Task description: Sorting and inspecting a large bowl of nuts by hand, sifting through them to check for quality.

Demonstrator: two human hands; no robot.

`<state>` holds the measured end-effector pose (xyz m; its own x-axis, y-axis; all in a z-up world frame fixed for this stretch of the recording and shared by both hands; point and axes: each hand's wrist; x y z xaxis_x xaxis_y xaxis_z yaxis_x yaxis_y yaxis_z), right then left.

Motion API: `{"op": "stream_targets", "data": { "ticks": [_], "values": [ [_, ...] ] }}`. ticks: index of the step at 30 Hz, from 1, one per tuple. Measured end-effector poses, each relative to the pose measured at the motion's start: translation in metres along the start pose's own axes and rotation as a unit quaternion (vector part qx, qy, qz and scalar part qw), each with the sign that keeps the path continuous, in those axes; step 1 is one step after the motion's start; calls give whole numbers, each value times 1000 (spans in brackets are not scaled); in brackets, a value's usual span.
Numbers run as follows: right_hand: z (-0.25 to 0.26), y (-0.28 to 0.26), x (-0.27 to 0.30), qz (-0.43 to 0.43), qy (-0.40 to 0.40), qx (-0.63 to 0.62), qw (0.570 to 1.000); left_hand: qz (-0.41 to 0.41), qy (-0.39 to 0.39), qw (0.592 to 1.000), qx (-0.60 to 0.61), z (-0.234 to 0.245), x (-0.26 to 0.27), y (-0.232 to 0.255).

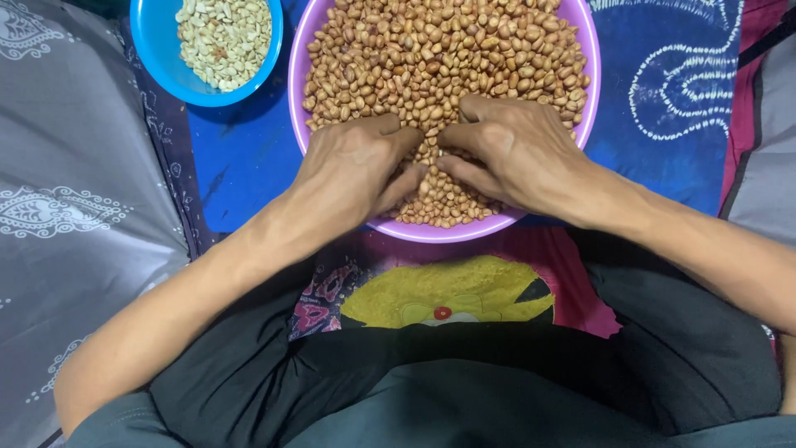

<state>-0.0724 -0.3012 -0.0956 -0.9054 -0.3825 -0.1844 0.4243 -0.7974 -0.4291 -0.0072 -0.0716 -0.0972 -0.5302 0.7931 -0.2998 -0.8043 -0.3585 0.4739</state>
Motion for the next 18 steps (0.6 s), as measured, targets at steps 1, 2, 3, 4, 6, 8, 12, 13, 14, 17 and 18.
{"op": "stream_targets", "data": {
  "ticks": [1,2,3,4,6,8,12,13,14,17,18],
  "values": [
    [-6,1,1,-1,0,0,1000,0,0,1000,0,-3,1,0],
    [-13,3,3,-4,14,-5,1000,8,4,1000,2,-6,1,0],
    [-19,5,4,-8,29,-9,999,15,9,1000,2,-8,2,0],
    [-17,4,4,-8,30,-9,999,14,8,1000,2,-8,1,1],
    [-13,3,4,-16,30,-51,998,24,14,1000,12,-7,1,1],
    [-9,2,4,-19,35,-72,997,27,14,999,24,-4,0,1],
    [-5,6,5,-40,18,-132,990,41,16,997,66,6,-1,6],
    [0,5,5,-39,15,-132,990,43,17,997,67,6,0,6],
    [5,3,5,-41,19,-152,987,40,23,997,66,7,1,5],
    [22,-3,3,-63,9,-214,975,34,28,997,68,5,2,3],
    [28,-5,2,-84,0,-256,963,28,24,997,70,4,3,2]
  ]
}}
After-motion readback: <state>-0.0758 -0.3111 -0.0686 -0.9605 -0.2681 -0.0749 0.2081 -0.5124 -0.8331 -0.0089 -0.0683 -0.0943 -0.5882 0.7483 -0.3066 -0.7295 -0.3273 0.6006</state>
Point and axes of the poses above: each hand's wrist, its own x-axis away from the middle knuckle, its own z-axis out of the back of the hand, y = z × x, and after that the axes turned 11 degrees about y, right-handed
